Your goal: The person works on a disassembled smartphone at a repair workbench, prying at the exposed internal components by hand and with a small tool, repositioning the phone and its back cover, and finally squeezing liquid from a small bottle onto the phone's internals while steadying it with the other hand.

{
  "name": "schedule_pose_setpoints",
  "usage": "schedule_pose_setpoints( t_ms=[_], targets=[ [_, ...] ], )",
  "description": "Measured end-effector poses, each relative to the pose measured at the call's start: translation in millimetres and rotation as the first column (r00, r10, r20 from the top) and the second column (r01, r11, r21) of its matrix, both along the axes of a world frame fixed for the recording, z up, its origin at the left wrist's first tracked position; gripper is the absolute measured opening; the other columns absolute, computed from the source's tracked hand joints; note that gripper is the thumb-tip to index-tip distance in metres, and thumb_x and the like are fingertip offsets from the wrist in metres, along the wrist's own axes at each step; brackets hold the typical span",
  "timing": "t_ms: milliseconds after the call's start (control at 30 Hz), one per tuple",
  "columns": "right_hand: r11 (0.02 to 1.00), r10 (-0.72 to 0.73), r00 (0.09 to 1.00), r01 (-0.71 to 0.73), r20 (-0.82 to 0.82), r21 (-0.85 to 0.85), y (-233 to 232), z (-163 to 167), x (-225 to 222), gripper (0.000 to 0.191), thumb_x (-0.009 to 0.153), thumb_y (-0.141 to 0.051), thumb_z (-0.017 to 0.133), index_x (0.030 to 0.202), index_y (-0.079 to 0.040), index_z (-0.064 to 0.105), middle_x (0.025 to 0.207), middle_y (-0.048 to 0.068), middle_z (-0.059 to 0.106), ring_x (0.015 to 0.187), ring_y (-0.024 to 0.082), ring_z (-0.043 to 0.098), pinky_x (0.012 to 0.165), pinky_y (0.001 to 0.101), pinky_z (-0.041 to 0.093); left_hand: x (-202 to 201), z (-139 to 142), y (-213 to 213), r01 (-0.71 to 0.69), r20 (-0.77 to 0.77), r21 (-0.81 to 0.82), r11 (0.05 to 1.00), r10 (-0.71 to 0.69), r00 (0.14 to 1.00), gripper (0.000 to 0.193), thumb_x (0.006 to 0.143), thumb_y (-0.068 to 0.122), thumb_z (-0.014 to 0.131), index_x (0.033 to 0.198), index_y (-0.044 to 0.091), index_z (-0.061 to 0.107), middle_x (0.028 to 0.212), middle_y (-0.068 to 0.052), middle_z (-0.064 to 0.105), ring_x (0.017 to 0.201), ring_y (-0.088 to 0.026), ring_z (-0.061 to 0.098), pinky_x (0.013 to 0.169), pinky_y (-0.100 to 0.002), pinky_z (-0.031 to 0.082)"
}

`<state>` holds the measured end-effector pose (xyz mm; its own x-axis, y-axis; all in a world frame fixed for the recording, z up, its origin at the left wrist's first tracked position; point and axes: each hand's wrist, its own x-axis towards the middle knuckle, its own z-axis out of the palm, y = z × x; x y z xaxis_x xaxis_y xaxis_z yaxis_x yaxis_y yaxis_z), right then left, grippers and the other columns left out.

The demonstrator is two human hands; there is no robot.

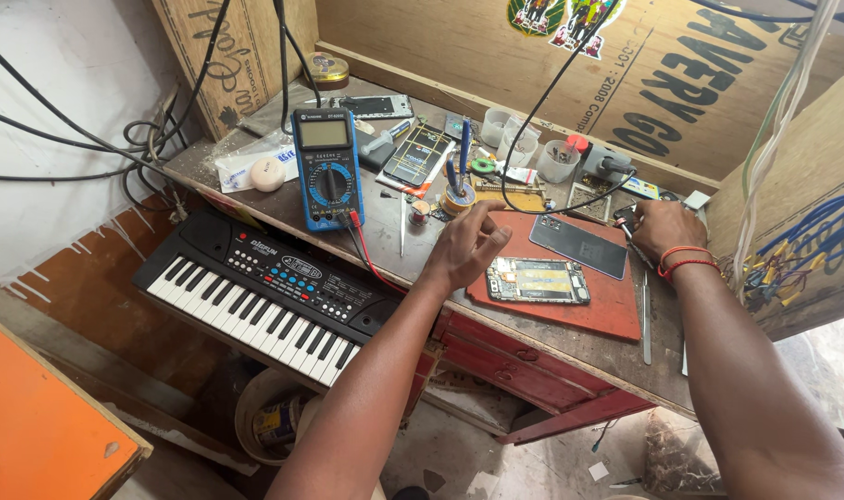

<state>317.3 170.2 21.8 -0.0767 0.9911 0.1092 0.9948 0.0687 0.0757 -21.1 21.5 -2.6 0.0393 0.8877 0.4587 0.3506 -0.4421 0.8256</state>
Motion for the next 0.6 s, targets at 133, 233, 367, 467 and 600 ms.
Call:
schedule_pose_setpoints(
  t_ms=[133, 233, 367, 467, 600],
  targets=[
    [1.000, -0.014, 1.000, 0.015, 0.006, -0.014, 1, 0, 1, 0.025, 0.091, -0.025, 0.066, 0.113, -0.025, 0.080, 0.114, 0.017, 0.077, 0.106, 0.037, 0.073, 0.090, 0.0479, 0.058, 0, -1, 1, 0.001, -0.002, -0.014, 1.000, -0.001, 1.000, 0.074, 0.091, 0.057, 0.054, 0.136, -0.001, 0.058, 0.092, -0.011, 0.067, 0.086, -0.024, 0.074, 0.079, -0.038, 0.060],
    [1.000, -0.012, 1.000, 0.012, 0.000, -0.001, 3, -3, 2, 0.026, 0.091, -0.026, 0.066, 0.114, -0.024, 0.079, 0.114, 0.016, 0.076, 0.107, 0.037, 0.072, 0.090, 0.0482, 0.058, 0, -1, 1, -0.001, 0.001, -0.009, 1.000, 0.001, 1.000, 0.074, 0.091, 0.058, 0.054, 0.136, -0.001, 0.058, 0.092, -0.011, 0.067, 0.086, -0.024, 0.074, 0.079, -0.038, 0.061],
    [1.000, -0.001, 1.000, 0.001, 0.006, 0.003, 6, -8, 5, 0.028, 0.092, -0.025, 0.064, 0.116, -0.023, 0.079, 0.117, 0.016, 0.076, 0.109, 0.037, 0.072, 0.091, 0.0484, 0.057, -1, -2, 2, -0.002, 0.002, 0.000, 1.000, 0.002, 1.000, 0.075, 0.091, 0.058, 0.054, 0.136, -0.002, 0.057, 0.091, -0.011, 0.066, 0.086, -0.024, 0.074, 0.079, -0.038, 0.061],
    [1.000, -0.011, 1.000, 0.011, 0.011, -0.016, 9, -11, 5, 0.030, 0.091, -0.025, 0.064, 0.118, -0.022, 0.077, 0.120, 0.015, 0.075, 0.112, 0.037, 0.070, 0.092, 0.0487, 0.056, 0, -3, 3, 0.000, 0.003, 0.003, 1.000, 0.000, 1.000, 0.076, 0.092, 0.059, 0.053, 0.136, -0.002, 0.057, 0.090, -0.011, 0.067, 0.086, -0.023, 0.074, 0.079, -0.037, 0.061],
    [1.000, -0.018, 1.000, 0.018, -0.011, -0.012, 7, -9, 4, 0.030, 0.093, -0.025, 0.063, 0.121, -0.021, 0.074, 0.121, 0.016, 0.074, 0.111, 0.038, 0.070, 0.091, 0.0502, 0.056, 1, -2, 3, -0.008, -0.004, -0.039, 0.999, 0.008, 1.000, 0.076, 0.090, 0.059, 0.051, 0.137, -0.001, 0.056, 0.092, -0.010, 0.066, 0.085, -0.022, 0.074, 0.075, -0.036, 0.061]
  ],
)
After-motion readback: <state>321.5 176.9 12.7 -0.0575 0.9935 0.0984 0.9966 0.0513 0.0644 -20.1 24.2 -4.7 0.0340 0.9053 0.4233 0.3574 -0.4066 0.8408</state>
